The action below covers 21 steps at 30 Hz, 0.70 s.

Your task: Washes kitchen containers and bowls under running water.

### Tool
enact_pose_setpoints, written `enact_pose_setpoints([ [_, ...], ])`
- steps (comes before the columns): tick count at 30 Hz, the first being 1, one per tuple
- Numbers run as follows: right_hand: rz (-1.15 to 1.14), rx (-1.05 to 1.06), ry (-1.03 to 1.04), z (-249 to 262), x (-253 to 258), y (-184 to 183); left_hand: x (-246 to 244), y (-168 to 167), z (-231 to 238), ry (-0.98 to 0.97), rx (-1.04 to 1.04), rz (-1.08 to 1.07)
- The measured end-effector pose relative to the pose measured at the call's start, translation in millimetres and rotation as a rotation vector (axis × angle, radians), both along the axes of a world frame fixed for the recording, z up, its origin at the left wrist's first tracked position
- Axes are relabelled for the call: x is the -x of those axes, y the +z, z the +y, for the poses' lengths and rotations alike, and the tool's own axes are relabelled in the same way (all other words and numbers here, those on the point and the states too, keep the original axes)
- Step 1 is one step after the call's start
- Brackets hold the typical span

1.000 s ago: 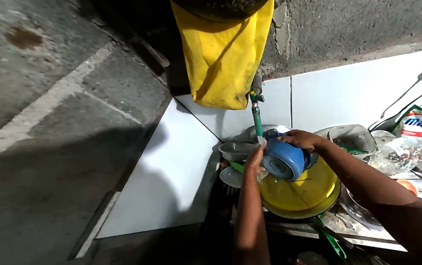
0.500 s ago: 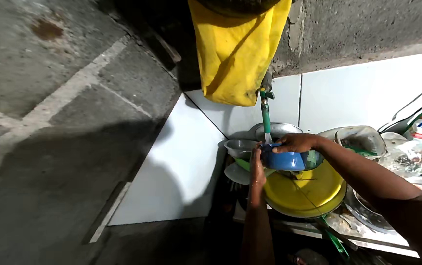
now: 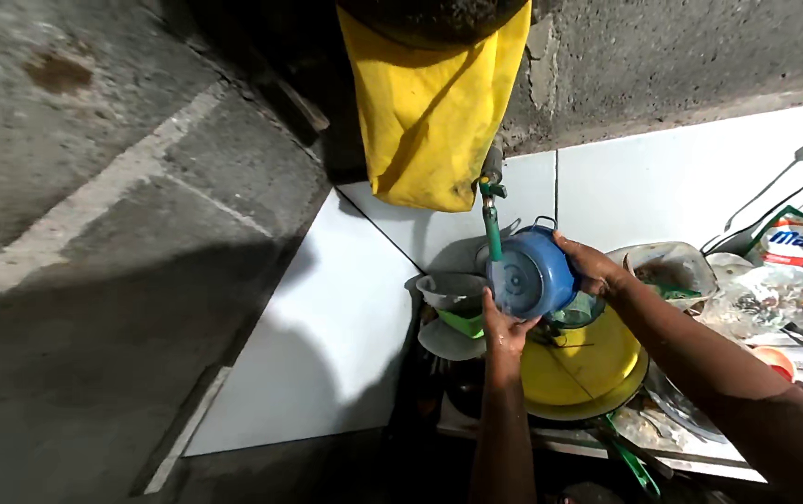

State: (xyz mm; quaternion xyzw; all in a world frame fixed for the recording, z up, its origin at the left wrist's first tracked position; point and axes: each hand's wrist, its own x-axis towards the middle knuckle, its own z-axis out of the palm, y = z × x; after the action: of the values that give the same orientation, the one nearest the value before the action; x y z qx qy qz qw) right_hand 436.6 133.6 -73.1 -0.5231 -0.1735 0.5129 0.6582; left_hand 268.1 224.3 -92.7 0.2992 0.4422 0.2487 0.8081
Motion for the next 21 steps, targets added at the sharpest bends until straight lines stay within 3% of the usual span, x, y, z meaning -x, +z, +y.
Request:
enact_pose_setpoints([
  [3,-0.013,-0.047,-0.087,10,30,14,0,5,-5,0.071,0.031,-0.027],
  [6,-0.109,-0.107,0.018,16,56,30,7,6,-2,0.113,0.089,-0.057],
  [12,-0.764,-0.05,0.376,24,61,4,26,18,6,0.069,0.059,-0.069],
  [14,-0.803,-0.067,0.448,25,62,-4,35,22,7,0.049,0.005,-0.042],
  [17,-0.847,-0.002,0.473,36,65,15,42,23,-3,-0.037,-0.187,0.045],
  [21,-0.995,0.146,0.453,52,80,38,47,33,-15,-0.099,-0.419,0.299],
])
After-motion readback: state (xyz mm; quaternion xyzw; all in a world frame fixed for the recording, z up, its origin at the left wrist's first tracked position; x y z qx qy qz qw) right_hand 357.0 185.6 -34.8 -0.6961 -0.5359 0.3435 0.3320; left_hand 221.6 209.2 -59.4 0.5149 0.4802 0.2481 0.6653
